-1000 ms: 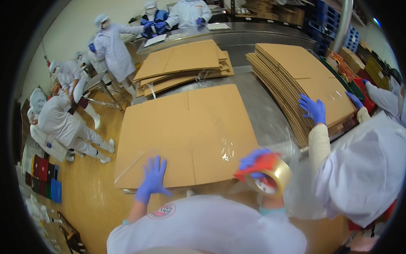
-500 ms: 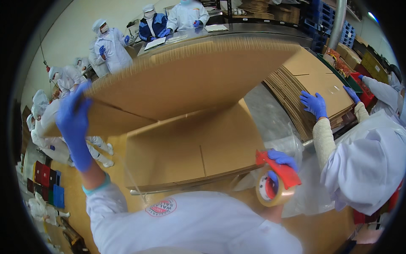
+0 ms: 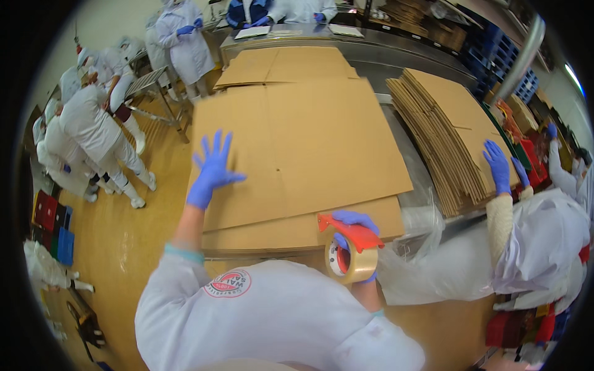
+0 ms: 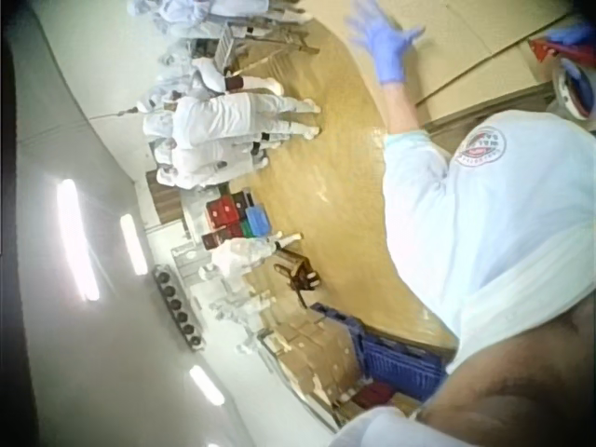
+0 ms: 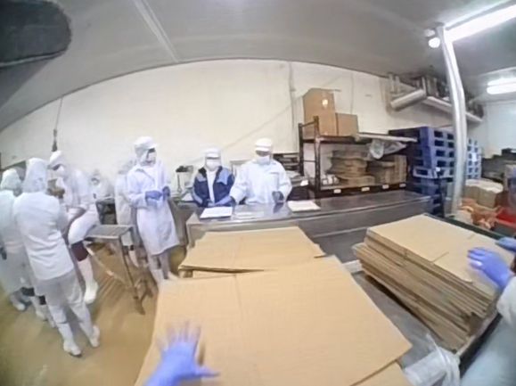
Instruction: The person repeatedly tapes flat cardboard sheets on a stainless steel table using a handheld tape dispenser. They pull tape, apply it across the center of each sheet, and then move the sheet aside to repeat the process on the next one.
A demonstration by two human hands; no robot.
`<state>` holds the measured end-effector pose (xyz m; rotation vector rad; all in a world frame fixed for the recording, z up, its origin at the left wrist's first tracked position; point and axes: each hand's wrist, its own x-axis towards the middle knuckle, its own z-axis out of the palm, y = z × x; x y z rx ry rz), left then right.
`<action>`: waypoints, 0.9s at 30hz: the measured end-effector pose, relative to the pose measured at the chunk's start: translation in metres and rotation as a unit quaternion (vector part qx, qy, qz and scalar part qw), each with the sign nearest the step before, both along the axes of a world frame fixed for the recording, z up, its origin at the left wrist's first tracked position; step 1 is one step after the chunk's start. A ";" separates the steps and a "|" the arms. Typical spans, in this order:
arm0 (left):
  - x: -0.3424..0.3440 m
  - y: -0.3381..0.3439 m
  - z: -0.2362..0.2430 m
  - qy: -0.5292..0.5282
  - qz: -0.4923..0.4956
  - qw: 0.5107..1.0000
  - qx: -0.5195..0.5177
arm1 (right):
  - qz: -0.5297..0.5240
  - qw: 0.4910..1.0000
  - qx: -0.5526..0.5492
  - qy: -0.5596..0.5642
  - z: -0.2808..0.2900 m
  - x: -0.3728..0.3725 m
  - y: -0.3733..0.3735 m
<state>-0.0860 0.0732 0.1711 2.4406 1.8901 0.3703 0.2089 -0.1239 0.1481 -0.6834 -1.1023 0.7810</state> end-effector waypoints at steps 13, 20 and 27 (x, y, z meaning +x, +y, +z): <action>-0.047 -0.162 -0.086 -0.074 0.068 0.994 -0.049 | 0.173 0.973 0.112 -0.101 0.016 -0.208 0.241; -0.047 -0.161 -0.088 -0.076 0.061 0.995 -0.035 | 0.358 0.904 -0.228 0.057 -0.058 -0.226 0.330; -0.045 -0.162 -0.089 -0.107 0.069 0.991 -0.032 | 0.308 0.919 -0.240 -0.054 -0.033 -0.195 0.196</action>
